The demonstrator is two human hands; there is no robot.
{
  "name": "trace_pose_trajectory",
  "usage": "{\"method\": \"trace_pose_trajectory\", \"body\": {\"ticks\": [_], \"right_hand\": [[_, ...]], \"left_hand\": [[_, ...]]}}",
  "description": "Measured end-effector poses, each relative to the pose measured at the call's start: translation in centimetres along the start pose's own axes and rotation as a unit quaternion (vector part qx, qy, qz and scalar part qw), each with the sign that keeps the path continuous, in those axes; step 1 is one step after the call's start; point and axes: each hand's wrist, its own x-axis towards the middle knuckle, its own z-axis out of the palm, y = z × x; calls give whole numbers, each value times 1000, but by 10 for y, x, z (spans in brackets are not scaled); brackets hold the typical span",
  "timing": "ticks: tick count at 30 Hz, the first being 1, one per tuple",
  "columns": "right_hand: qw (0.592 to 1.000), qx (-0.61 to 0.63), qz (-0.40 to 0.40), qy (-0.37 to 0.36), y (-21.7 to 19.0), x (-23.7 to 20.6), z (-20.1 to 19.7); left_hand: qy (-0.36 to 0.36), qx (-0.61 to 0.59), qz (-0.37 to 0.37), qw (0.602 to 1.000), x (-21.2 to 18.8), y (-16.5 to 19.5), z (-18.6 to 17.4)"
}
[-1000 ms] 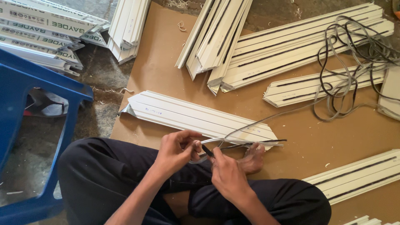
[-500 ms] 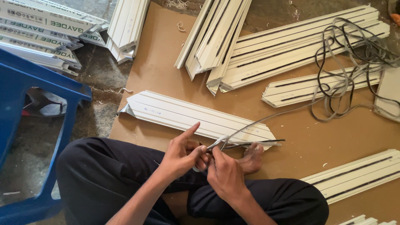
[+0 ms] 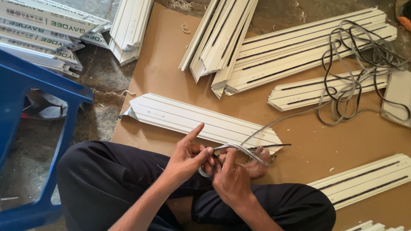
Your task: The person sits on the floor and assembles fluorescent light fixtures by inserting black rubber strips into the grooves of white plastic housings. They use a utility knife to trim the strips to length and place the completed units aside.
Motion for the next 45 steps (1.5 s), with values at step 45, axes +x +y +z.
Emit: {"method": "trace_pose_trajectory", "body": {"ticks": [45], "right_hand": [[979,152,-32,135,-14,2,-34]], "left_hand": [[-150,85,-96,980,-4,5,0]]}}
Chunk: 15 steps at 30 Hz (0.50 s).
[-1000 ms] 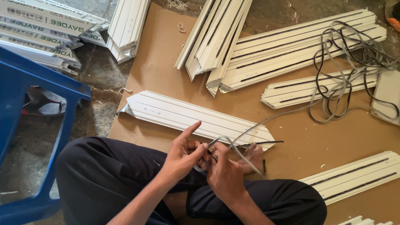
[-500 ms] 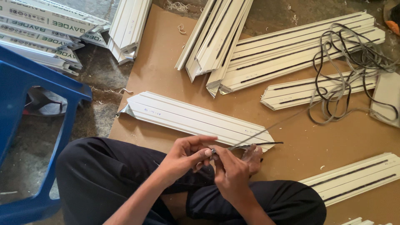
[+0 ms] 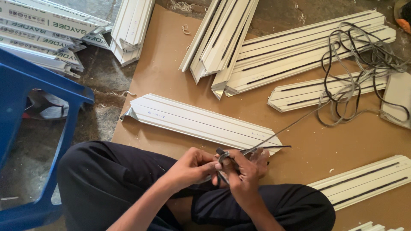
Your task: The person sits on the floor and assembles fluorescent light fixtures by inserting black rubber strips into the grooves of white plastic housings. They use a utility knife to trim the strips to length and place the completed units aside.
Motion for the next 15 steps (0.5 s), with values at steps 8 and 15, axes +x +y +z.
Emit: {"method": "trace_pose_trajectory", "body": {"ticks": [8,15], "right_hand": [[995,57,83,12,18,-3,-3],[924,322,201,46,37,3,-14]], "left_hand": [[64,160,107,979,2,-8,2],[142,334,285,887,2,7,20]]}}
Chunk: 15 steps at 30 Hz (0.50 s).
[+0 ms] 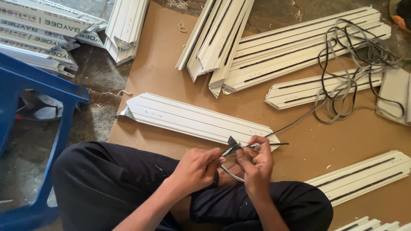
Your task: The person sits on the floor and assembles fluorescent light fixtures by inserting black rubber strips into the grooves of white plastic housings. They use a utility knife to trim the strips to length and place the completed units aside.
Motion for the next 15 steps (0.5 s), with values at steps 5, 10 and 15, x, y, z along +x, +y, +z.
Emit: {"method": "trace_pose_trajectory", "body": {"ticks": [5,10,15], "right_hand": [[999,15,-33,0,6,3,-15],[1000,13,-23,-4,25,8,-35],[952,197,-29,235,-31,52,-114]], "left_hand": [[-12,-1,-21,1000,0,1,-7],[-26,-37,-99,994,-2,-10,-2],[26,-117,-215,969,-15,-22,-40]]}}
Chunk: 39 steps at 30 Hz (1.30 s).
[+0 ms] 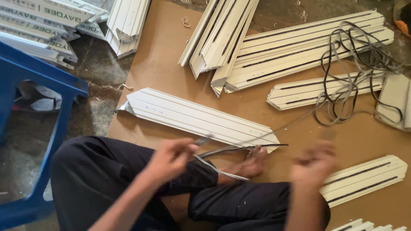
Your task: The person sits on the floor and assembles fluorescent light fixtures by inserting black rubber strips into the grooves of white plastic housings. They use a utility knife to trim the strips to length and place the completed units aside.
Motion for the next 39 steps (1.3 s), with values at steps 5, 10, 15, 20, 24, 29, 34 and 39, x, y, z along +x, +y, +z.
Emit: {"method": "trace_pose_trajectory", "body": {"ticks": [5,10,15,20,24,29,34,39], "right_hand": [[989,-29,-113,-88,-19,23,-36],[990,-105,-29,-88,30,-20,0],[936,-253,88,-227,42,-55,52],[891,-273,118,-343,71,-73,48],[897,-215,180,-342,83,-78,46],[894,-205,207,-341,77,-91,59],[867,-213,190,-409,81,-100,68],[828,-261,164,-468,94,-109,71]], "left_hand": [[29,91,63,993,3,-8,-13],[-20,-26,22,999,5,-17,14],[-60,-99,5,993,5,-23,8],[-97,-161,-14,982,6,-28,15],[-110,-213,-30,970,7,-30,16],[-126,-216,-4,968,7,-29,20],[-130,-246,-24,960,6,-25,17],[-127,-257,-36,957,5,-20,14]]}}
